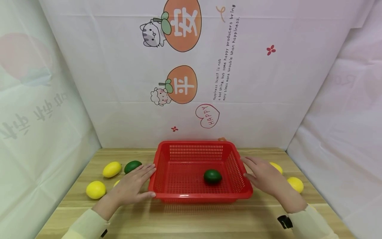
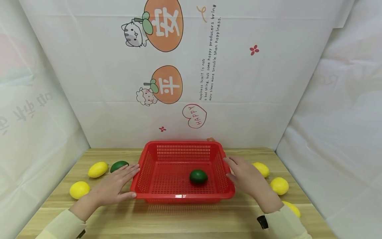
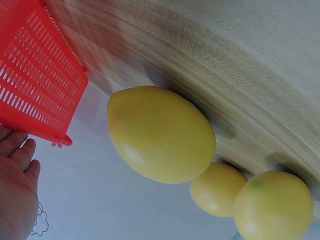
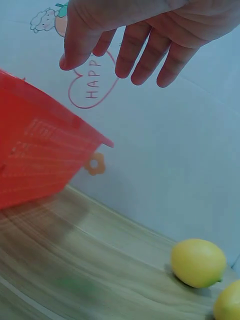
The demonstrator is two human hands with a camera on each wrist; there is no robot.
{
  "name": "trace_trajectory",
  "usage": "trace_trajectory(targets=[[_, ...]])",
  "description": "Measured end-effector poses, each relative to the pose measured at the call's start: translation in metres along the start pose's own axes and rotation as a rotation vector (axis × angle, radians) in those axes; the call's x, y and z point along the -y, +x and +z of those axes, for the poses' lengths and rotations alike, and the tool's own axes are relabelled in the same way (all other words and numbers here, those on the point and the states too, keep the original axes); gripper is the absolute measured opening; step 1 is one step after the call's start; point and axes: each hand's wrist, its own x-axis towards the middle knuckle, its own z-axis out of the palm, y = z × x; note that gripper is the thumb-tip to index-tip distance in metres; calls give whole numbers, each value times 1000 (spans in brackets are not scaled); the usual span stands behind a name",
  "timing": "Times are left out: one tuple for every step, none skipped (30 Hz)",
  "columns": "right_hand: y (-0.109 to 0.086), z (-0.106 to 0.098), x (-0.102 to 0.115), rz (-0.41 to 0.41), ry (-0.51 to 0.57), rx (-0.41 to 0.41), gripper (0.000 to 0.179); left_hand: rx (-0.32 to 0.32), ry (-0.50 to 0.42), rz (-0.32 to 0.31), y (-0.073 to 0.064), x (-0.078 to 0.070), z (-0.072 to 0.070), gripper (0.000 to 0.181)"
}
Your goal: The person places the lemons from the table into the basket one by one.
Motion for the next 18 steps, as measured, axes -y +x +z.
trace_trajectory(targets=[[-2, -1, -2, -3, -2, -9, 58, 2, 1, -2, 0, 0, 0, 87], [-4, -2, -3, -9, -7, -22, 59, 2, 1, -4, 0, 0, 0, 87], [-6, -2, -5, -18, -12, -36, 60, 2, 1, -5, 0, 0, 1, 87], [-8, -3, -6, -25, -14, -51, 60, 2, 2, -5, 0, 0, 1, 88], [-10, -4, -8, -35, -14, -68, 60, 2, 3, -6, 0, 0, 0, 88], [-11, -4, -9, -44, -16, -82, 61, 3, 3, -6, 0, 0, 0, 88], [-13, -5, -10, -55, -18, -97, 61, 3, 4, -6, 0, -1, 0, 88], [-15, -5, -11, -64, -21, -109, 61, 4, 4, -6, 0, -1, 0, 88], [-16, -6, -12, -72, -20, -118, 62, 6, 4, -7, 0, -1, 0, 88], [-18, -6, -13, -77, -21, -126, 63, 7, 4, -8, 0, -1, 0, 88], [-20, -7, -15, -79, -22, -129, 63, 7, 4, -8, 0, -1, -1, 88], [-22, -7, -16, -78, -22, -131, 64, 7, 5, -8, 0, -1, -1, 88], [-24, -7, -18, -77, -21, -134, 63, 7, 6, -8, 0, -1, -1, 88], [-26, -8, -19, -73, -22, -133, 61, 6, 6, -7, 0, -1, -1, 88], [-28, -8, -21, -71, -21, -134, 57, 5, 7, -6, 0, -1, 0, 87], [-29, -8, -22, -70, -20, -135, 54, 3, 7, -5, 0, -1, 0, 87], [-31, -8, -24, -70, -18, -138, 52, 1, 7, -3, -1, -1, 0, 87], [-33, -8, -25, -72, -20, -144, 55, -1, 8, -1, -1, -1, 0, 87]])
